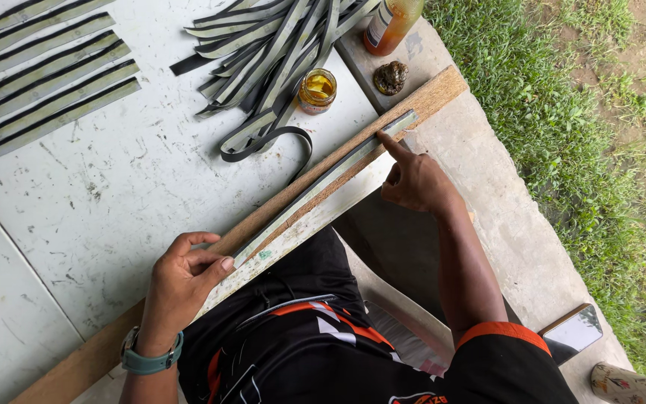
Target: The person repeatedly scrapes long black-and-white strips against a wooden board, then places the strips on a white table. The process is repeated multiple times with consistent hand motions.
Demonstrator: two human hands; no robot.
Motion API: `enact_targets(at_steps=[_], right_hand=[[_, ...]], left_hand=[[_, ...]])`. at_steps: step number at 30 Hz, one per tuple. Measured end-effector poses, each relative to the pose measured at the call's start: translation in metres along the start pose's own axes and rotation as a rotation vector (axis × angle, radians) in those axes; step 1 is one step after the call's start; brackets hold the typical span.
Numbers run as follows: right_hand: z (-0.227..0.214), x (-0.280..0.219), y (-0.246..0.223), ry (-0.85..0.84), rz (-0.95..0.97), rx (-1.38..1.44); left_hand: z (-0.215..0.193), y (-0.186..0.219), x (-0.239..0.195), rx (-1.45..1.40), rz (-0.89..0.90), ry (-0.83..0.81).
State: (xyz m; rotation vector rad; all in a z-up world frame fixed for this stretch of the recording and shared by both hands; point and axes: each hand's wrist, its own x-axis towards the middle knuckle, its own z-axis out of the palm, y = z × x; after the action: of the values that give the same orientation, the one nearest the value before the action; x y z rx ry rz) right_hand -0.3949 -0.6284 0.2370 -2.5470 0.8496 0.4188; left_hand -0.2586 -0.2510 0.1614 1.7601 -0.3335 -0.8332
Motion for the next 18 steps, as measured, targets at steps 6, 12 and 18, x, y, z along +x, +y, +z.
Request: enact_targets(at_steps=[6, 12, 18], right_hand=[[0.014, -0.008, -0.022, 0.035, -0.083, -0.151], [0.038, -0.023, -0.057, -0.018, -0.116, -0.478], [-0.027, 0.046, -0.054, 0.466, -0.511, -0.238]], left_hand=[[-0.002, -0.001, -0.001, 0.048, 0.078, -0.007], [-0.004, 0.000, -0.003, -0.003, 0.157, -0.029], [-0.002, 0.005, -0.008, 0.151, 0.117, 0.001]])
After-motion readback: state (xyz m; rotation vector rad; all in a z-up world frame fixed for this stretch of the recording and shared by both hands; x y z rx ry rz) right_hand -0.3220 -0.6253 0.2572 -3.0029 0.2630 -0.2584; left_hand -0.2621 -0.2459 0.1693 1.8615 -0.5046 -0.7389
